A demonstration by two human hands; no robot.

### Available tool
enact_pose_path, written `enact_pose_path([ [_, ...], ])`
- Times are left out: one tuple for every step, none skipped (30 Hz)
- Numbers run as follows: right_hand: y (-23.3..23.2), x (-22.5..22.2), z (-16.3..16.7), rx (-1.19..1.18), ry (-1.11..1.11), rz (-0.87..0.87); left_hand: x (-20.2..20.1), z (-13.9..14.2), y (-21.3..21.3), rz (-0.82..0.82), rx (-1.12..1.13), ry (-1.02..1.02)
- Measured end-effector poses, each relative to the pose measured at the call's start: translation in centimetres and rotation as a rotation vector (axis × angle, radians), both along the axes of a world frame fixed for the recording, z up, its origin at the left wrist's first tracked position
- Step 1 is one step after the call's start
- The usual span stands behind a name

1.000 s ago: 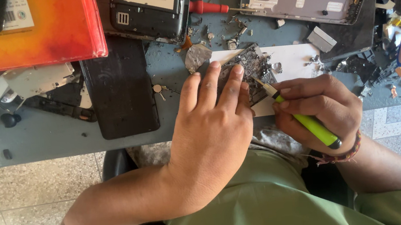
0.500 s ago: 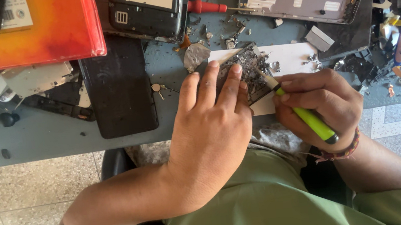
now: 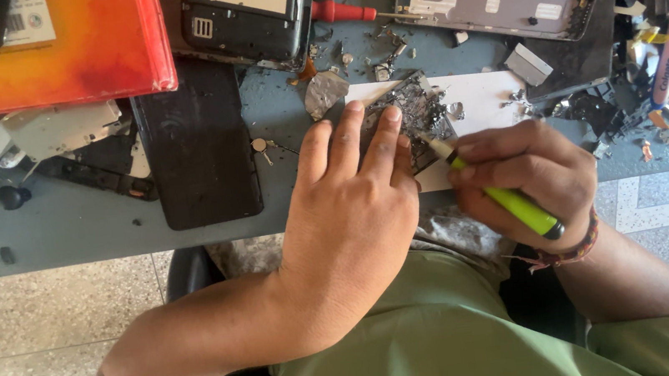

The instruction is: The person sits at a cluttered workbench and scrapes dried adhesive and debris off a phone midframe with a green-handled precision knife, holding the frame steady with the other hand. They periodically reposition the frame, pick off loosened fragments by hand, and continue scraping different areas of the frame.

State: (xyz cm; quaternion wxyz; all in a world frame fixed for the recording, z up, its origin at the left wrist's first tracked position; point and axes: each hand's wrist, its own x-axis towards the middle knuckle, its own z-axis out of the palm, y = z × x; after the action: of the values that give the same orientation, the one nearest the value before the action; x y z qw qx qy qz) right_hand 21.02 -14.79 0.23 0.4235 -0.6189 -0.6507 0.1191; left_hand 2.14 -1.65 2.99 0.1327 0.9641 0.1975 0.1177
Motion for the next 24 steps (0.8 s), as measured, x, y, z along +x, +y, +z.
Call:
enact_pose_path([
  [0.00, 0.01, 0.04, -0.005, 0.021, 0.004, 0.03, -0.01, -0.02, -0.001, 0.001, 0.000],
  [0.02, 0.04, 0.06, -0.008, 0.043, 0.008, 0.06, -0.04, -0.01, -0.001, 0.004, 0.001],
  [0.03, -0.01, 0.06, -0.010, 0.066, 0.013, 0.02, -0.03, 0.00, -0.001, 0.008, 0.003],
  [0.03, -0.09, 0.05, -0.014, 0.031, -0.023, -0.01, -0.02, 0.00, 0.000, 0.011, 0.006],
  [0.03, -0.14, 0.05, -0.017, -0.006, -0.058, 0.03, -0.03, 0.00, 0.002, 0.014, 0.005],
  [0.05, -0.18, 0.04, -0.021, -0.043, -0.093, 0.05, -0.05, 0.02, 0.004, 0.017, 0.006],
  [0.06, -0.16, 0.05, -0.013, -0.035, -0.070, 0.01, -0.05, 0.01, 0.001, 0.022, 0.005],
  [0.08, -0.07, 0.07, -0.005, -0.027, -0.047, -0.01, -0.07, 0.02, -0.001, 0.028, 0.002],
  [0.11, 0.00, 0.07, 0.004, -0.020, -0.024, -0.01, -0.09, 0.05, -0.004, 0.035, 0.000],
  [0.12, 0.06, 0.07, -0.003, 0.002, -0.008, -0.01, -0.10, 0.03, -0.002, 0.029, -0.001],
  [0.12, 0.07, 0.06, -0.010, 0.023, 0.007, -0.02, -0.09, 0.00, -0.001, 0.024, -0.002],
  [0.13, 0.08, 0.05, -0.016, 0.044, 0.022, 0.00, -0.09, 0.00, 0.000, 0.020, -0.003],
  [0.12, 0.02, 0.03, -0.016, 0.026, -0.011, 0.00, -0.06, 0.01, 0.002, 0.021, 0.002],
  [0.10, -0.11, -0.02, -0.017, 0.008, -0.045, 0.00, -0.03, 0.02, 0.004, 0.022, 0.007],
  [0.08, -0.19, -0.02, -0.017, -0.011, -0.078, 0.03, 0.00, 0.02, 0.006, 0.023, 0.009],
  [0.05, -0.20, 0.02, -0.021, -0.012, -0.082, 0.05, 0.02, 0.03, 0.000, 0.030, 0.007],
  [0.04, -0.22, 0.05, -0.024, -0.012, -0.085, 0.02, 0.04, 0.04, -0.003, 0.037, 0.007],
  [0.06, -0.20, 0.05, -0.027, -0.011, -0.087, -0.02, 0.06, 0.08, -0.006, 0.045, 0.008],
  [0.08, -0.16, 0.08, -0.022, -0.003, -0.056, -0.08, 0.08, 0.10, -0.007, 0.037, 0.009],
  [0.10, -0.05, 0.12, -0.018, 0.002, -0.026, -0.09, 0.09, 0.09, -0.009, 0.029, 0.008],
  [0.11, 0.04, 0.15, -0.014, 0.007, 0.002, -0.04, 0.08, 0.09, -0.012, 0.020, 0.007],
  [0.11, 0.07, 0.13, -0.013, 0.010, 0.000, 0.04, 0.06, 0.08, -0.008, 0.018, 0.003],
  [0.11, 0.08, 0.10, -0.012, 0.015, -0.002, 0.07, 0.07, 0.06, -0.004, 0.016, 0.000],
  [0.08, 0.04, 0.05, -0.011, 0.021, -0.005, 0.06, 0.09, 0.03, 0.001, 0.013, -0.002],
])
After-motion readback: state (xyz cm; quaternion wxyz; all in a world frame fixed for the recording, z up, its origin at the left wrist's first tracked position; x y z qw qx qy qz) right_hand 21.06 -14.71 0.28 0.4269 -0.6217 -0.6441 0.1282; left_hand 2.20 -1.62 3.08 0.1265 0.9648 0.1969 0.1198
